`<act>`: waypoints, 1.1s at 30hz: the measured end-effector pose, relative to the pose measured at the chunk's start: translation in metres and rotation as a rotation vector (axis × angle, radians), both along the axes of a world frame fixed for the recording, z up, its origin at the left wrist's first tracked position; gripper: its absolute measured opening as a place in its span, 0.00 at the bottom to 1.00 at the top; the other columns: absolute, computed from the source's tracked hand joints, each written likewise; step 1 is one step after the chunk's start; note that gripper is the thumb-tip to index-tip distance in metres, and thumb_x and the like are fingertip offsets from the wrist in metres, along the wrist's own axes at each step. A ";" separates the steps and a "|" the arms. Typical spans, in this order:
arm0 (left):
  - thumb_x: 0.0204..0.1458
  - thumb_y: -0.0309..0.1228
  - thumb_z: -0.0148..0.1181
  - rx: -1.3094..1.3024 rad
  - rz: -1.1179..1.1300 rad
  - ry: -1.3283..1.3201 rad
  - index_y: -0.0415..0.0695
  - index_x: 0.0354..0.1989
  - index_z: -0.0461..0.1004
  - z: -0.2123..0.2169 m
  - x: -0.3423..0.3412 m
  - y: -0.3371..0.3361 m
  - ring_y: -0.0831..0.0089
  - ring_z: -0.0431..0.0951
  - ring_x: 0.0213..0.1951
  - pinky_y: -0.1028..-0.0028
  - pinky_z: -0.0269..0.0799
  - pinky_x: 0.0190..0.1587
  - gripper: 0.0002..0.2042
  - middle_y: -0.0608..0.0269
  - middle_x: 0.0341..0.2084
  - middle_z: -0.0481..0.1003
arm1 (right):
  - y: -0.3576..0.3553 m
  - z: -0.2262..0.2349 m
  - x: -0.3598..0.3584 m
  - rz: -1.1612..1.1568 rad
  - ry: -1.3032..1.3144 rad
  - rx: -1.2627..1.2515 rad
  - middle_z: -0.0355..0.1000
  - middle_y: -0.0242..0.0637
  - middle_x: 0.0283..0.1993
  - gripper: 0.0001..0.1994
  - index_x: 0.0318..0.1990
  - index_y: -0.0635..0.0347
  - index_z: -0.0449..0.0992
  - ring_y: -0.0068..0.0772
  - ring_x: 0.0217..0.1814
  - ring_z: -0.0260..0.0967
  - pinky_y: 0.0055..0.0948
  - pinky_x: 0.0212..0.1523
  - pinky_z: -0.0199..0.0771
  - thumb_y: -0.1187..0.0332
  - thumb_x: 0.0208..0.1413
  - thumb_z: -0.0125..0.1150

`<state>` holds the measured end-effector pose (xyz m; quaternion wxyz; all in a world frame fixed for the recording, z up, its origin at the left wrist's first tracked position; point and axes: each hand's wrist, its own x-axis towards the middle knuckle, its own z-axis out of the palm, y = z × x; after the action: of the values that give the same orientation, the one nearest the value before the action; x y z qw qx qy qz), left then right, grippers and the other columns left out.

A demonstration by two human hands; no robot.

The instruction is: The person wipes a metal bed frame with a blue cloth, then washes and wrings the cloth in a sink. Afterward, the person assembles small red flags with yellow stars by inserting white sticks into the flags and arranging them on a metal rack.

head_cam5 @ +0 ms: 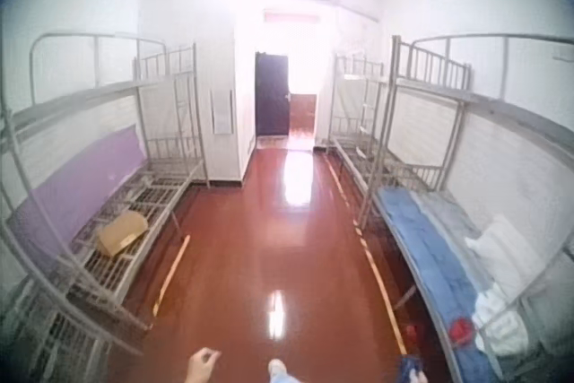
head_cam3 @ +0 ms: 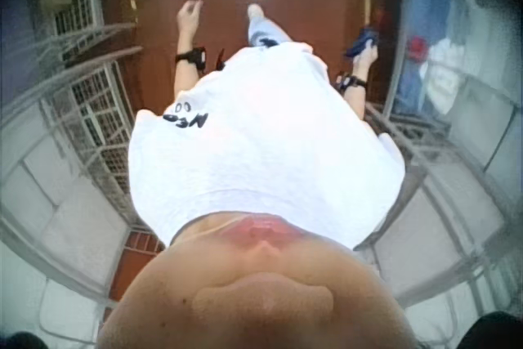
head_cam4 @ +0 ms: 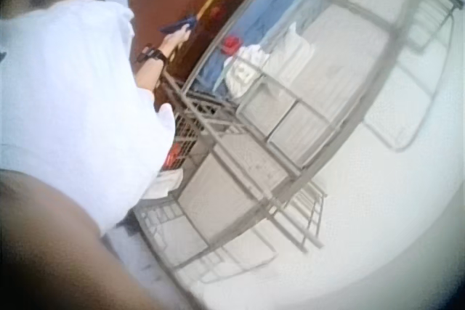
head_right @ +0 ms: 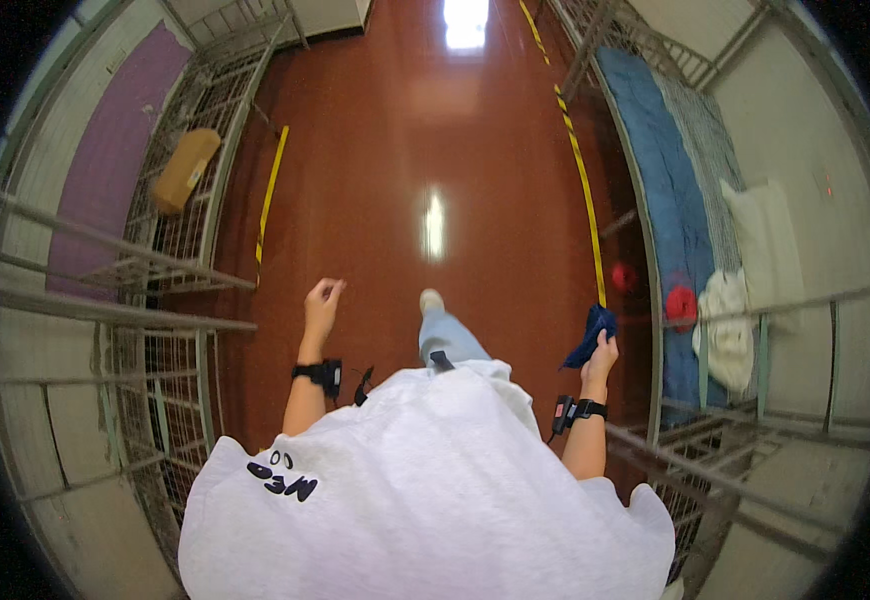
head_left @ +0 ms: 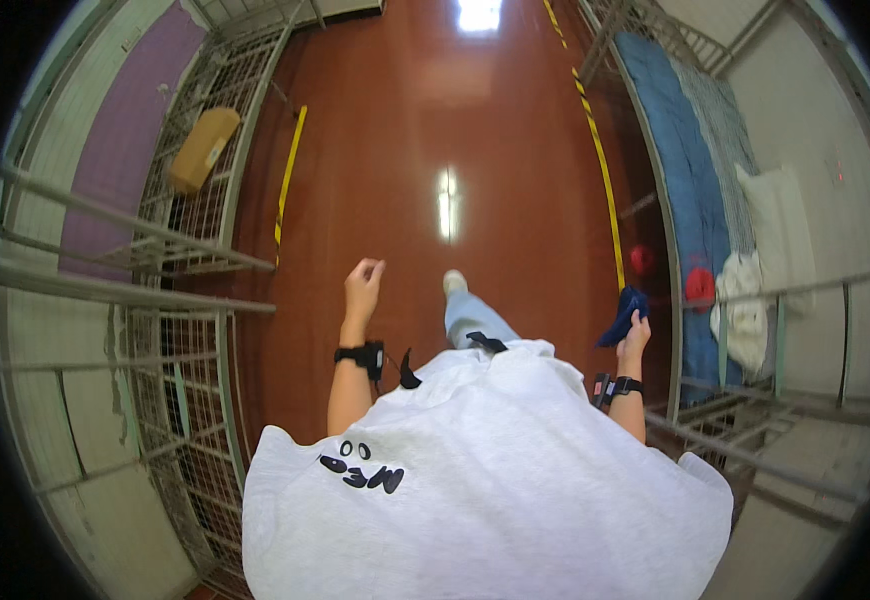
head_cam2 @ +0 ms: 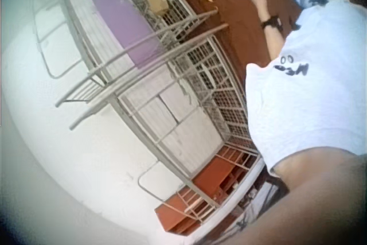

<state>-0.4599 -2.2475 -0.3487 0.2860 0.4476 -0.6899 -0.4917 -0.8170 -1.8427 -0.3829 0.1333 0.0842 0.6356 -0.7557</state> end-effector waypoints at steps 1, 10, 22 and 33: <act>0.53 0.32 0.56 -0.002 0.063 -0.029 0.36 0.29 0.73 0.005 -0.011 -0.029 0.79 0.72 0.29 0.76 0.67 0.32 0.10 0.60 0.25 0.76 | -0.037 -0.006 -0.028 -0.039 0.009 0.005 0.69 0.36 0.47 0.15 0.50 0.68 0.68 0.29 0.45 0.66 0.27 0.50 0.65 0.69 0.59 0.50; 0.60 0.48 0.39 0.064 0.538 0.026 0.44 0.12 0.55 0.028 -0.093 -0.285 0.81 0.53 0.15 0.76 0.49 0.19 0.26 0.72 0.09 0.53 | -0.502 0.073 -0.220 0.549 -0.068 -0.233 0.70 0.33 0.37 0.10 0.41 0.65 0.71 0.24 0.37 0.67 0.24 0.39 0.67 0.68 0.58 0.51; 0.59 0.38 0.38 -0.060 0.099 -0.183 0.40 0.36 0.65 0.030 -0.521 -0.705 0.50 0.71 0.28 0.60 0.64 0.31 0.14 0.48 0.23 0.70 | -0.816 0.106 -0.529 0.473 -0.008 -0.114 0.70 0.34 0.39 0.10 0.42 0.65 0.70 0.25 0.38 0.68 0.24 0.40 0.68 0.68 0.58 0.50; 0.60 0.42 0.37 0.155 -0.421 -0.321 0.38 0.22 0.73 0.005 -0.871 -1.005 0.66 0.75 0.22 0.69 0.69 0.30 0.24 0.58 0.15 0.73 | -0.965 0.007 -0.820 0.177 0.040 0.305 0.71 0.34 0.41 0.11 0.45 0.68 0.71 0.25 0.40 0.68 0.23 0.44 0.67 0.71 0.59 0.47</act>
<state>-1.3310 -3.2524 -0.3438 0.0295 0.3871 -0.7647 -0.5143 -1.6370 -2.8078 -0.3762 0.1726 0.0320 0.7504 -0.6373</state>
